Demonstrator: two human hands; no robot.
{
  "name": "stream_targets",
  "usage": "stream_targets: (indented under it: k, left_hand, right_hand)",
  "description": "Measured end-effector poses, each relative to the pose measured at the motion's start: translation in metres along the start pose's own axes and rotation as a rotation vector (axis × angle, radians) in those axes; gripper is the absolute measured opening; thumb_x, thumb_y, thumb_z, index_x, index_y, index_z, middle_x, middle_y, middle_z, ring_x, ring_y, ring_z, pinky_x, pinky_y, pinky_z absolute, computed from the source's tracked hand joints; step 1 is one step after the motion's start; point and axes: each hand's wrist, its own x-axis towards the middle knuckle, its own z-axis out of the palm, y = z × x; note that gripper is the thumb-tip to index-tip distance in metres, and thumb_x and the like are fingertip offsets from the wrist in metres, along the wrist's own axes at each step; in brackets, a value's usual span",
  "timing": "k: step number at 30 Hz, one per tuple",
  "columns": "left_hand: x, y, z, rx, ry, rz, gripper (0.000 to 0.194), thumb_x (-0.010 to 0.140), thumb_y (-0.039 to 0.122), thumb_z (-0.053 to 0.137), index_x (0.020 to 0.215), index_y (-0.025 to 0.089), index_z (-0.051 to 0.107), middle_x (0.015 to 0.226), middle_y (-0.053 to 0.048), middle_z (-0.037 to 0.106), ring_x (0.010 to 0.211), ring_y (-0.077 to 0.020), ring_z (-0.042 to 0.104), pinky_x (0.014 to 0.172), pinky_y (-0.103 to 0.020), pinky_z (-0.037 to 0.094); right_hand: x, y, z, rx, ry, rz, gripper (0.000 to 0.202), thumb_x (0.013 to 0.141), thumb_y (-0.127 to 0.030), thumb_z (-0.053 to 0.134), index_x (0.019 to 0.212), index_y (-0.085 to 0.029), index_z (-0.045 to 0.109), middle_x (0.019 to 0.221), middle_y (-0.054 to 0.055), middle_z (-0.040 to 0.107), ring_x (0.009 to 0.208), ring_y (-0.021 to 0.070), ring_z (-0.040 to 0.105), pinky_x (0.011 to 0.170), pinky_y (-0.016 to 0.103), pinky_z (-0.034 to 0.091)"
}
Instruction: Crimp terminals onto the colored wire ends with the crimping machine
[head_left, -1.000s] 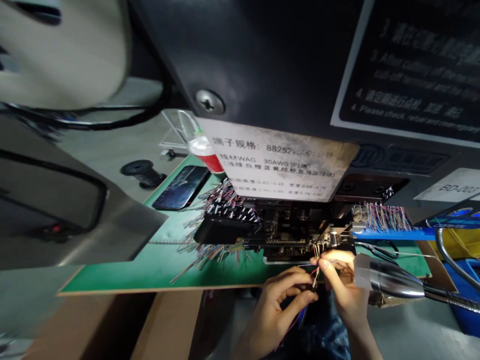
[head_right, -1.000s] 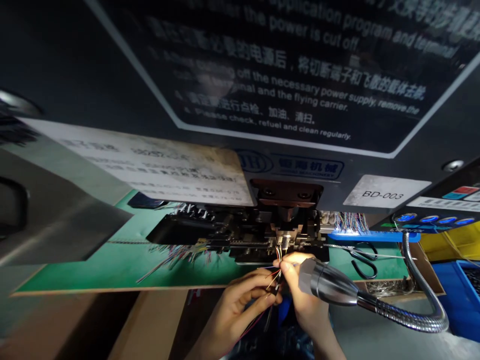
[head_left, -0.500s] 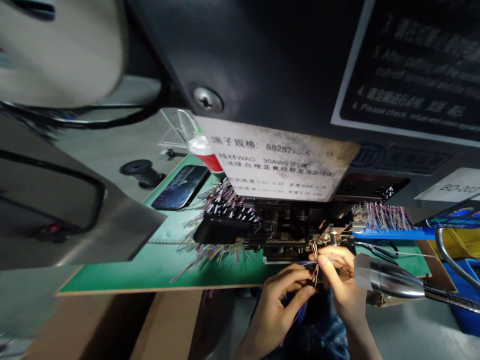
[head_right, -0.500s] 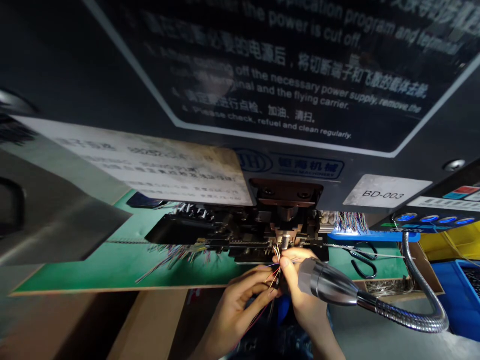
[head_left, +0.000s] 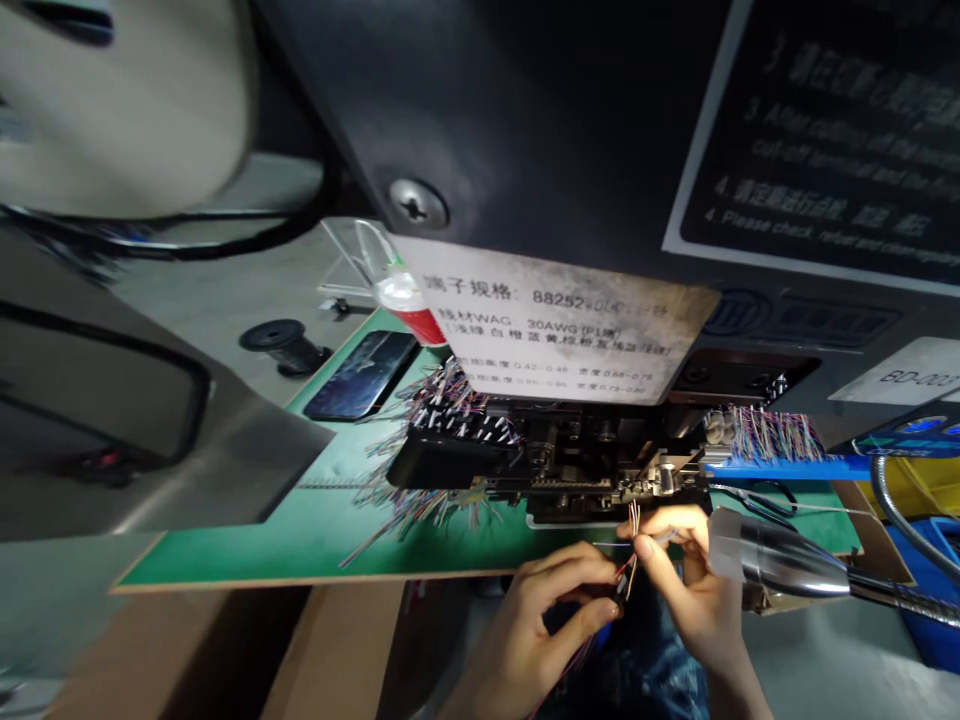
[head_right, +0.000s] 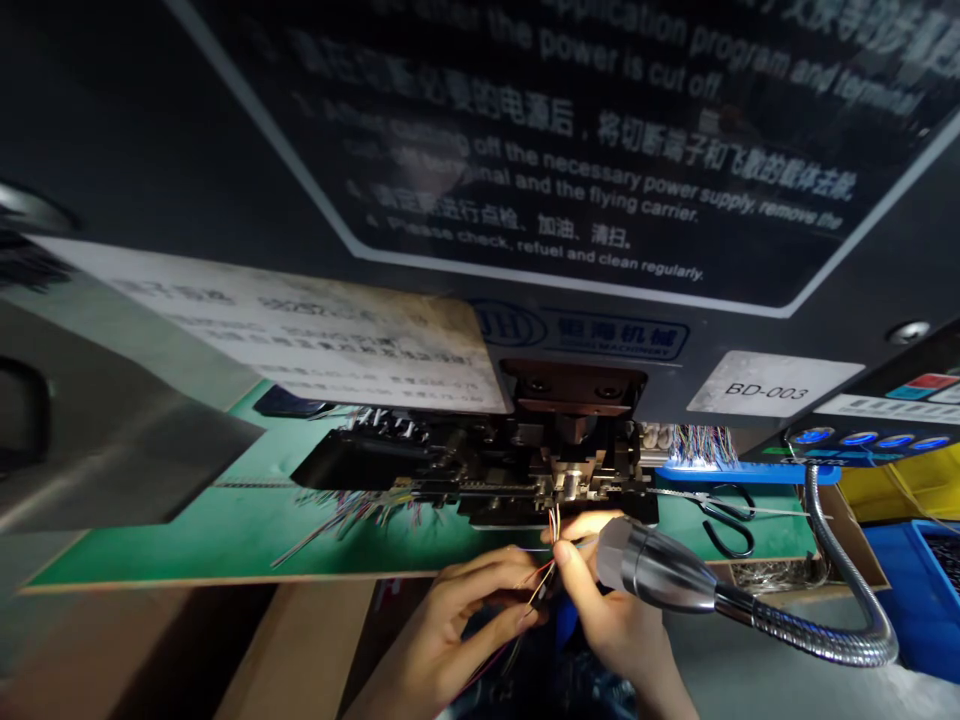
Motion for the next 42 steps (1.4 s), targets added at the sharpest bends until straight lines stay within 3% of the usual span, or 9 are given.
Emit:
stream_targets:
  k: [4, 7, 10, 15, 27, 31, 35, 38, 42]
  left_hand:
    - [0.003, -0.009, 0.010, -0.095, 0.032, -0.036, 0.015, 0.092, 0.026, 0.072, 0.097, 0.020, 0.085, 0.099, -0.009, 0.077, 0.080, -0.0210, 0.076, 0.074, -0.024, 0.064]
    - [0.006, -0.013, 0.020, -0.122, 0.074, 0.003, 0.014, 0.094, 0.024, 0.070, 0.096, 0.019, 0.083, 0.097, -0.008, 0.076, 0.081, -0.0201, 0.076, 0.074, -0.022, 0.064]
    - [0.008, -0.014, 0.025, -0.089, 0.136, 0.064, 0.013, 0.093, 0.018, 0.069, 0.095, 0.020, 0.083, 0.094, -0.006, 0.077, 0.084, -0.0190, 0.076, 0.075, -0.019, 0.064]
    - [0.008, -0.013, 0.025, -0.054, 0.177, 0.138, 0.017, 0.090, 0.013, 0.069, 0.095, 0.021, 0.083, 0.094, -0.004, 0.079, 0.082, -0.0166, 0.077, 0.075, -0.017, 0.063]
    - [0.008, -0.013, 0.025, -0.039, 0.212, 0.151, 0.018, 0.089, 0.011, 0.071, 0.094, 0.023, 0.083, 0.094, -0.002, 0.079, 0.080, -0.0145, 0.077, 0.074, -0.014, 0.062]
    - [0.004, -0.012, 0.020, -0.061, 0.183, 0.104, 0.016, 0.089, 0.014, 0.072, 0.096, 0.023, 0.083, 0.096, -0.003, 0.079, 0.082, -0.0154, 0.077, 0.074, -0.014, 0.062]
    - [0.000, -0.009, 0.011, -0.165, 0.081, 0.020, 0.011, 0.088, 0.019, 0.076, 0.093, 0.023, 0.085, 0.089, -0.003, 0.077, 0.079, -0.0163, 0.077, 0.071, -0.015, 0.063]
    - [-0.001, -0.009, 0.010, -0.180, 0.043, 0.004, 0.011, 0.089, 0.021, 0.076, 0.094, 0.023, 0.086, 0.088, -0.004, 0.076, 0.080, -0.0175, 0.077, 0.072, -0.017, 0.063]
    - [0.002, -0.012, 0.018, -0.139, 0.092, 0.030, 0.013, 0.090, 0.020, 0.074, 0.098, 0.022, 0.085, 0.097, -0.006, 0.078, 0.082, -0.0183, 0.076, 0.073, -0.019, 0.064]
  right_hand:
    - [-0.002, 0.000, 0.007, 0.109, 0.059, 0.138, 0.020, 0.096, -0.042, 0.074, 0.101, -0.023, 0.075, 0.084, 0.006, 0.082, 0.049, 0.0159, 0.062, 0.048, 0.030, 0.053]
    - [0.001, -0.001, 0.009, 0.160, 0.077, 0.182, 0.018, 0.096, -0.041, 0.074, 0.098, -0.024, 0.076, 0.084, 0.005, 0.083, 0.041, 0.0120, 0.053, 0.039, 0.026, 0.045]
    - [0.003, -0.001, 0.008, 0.101, 0.088, 0.171, 0.017, 0.097, -0.039, 0.072, 0.097, -0.024, 0.078, 0.088, 0.005, 0.084, 0.048, 0.0143, 0.060, 0.045, 0.028, 0.050]
    - [0.004, -0.002, 0.009, 0.102, 0.089, 0.213, 0.015, 0.095, -0.038, 0.074, 0.097, -0.025, 0.080, 0.088, 0.005, 0.085, 0.078, 0.0235, 0.078, 0.071, 0.034, 0.063]
    - [0.002, 0.004, 0.011, 0.120, 0.089, 0.232, 0.017, 0.094, -0.040, 0.074, 0.101, -0.024, 0.079, 0.090, 0.006, 0.084, 0.080, 0.0258, 0.078, 0.073, 0.037, 0.063]
    - [0.001, 0.002, 0.008, -0.028, 0.094, 0.091, 0.013, 0.097, -0.033, 0.071, 0.102, -0.025, 0.079, 0.091, 0.005, 0.081, 0.077, 0.0223, 0.074, 0.073, 0.035, 0.059]
    - [0.003, -0.003, 0.002, -0.104, 0.021, -0.121, 0.010, 0.095, -0.025, 0.071, 0.087, -0.026, 0.076, 0.093, 0.003, 0.075, 0.085, 0.0206, 0.071, 0.081, 0.034, 0.056]
    - [0.002, -0.003, 0.002, 0.007, -0.006, -0.034, 0.011, 0.097, -0.027, 0.071, 0.086, -0.025, 0.071, 0.086, 0.002, 0.077, 0.082, 0.0207, 0.074, 0.076, 0.032, 0.058]
    - [-0.002, 0.002, 0.007, 0.099, 0.065, 0.110, 0.008, 0.096, -0.033, 0.074, 0.097, -0.025, 0.073, 0.085, 0.003, 0.082, 0.077, 0.0226, 0.078, 0.067, 0.031, 0.059]
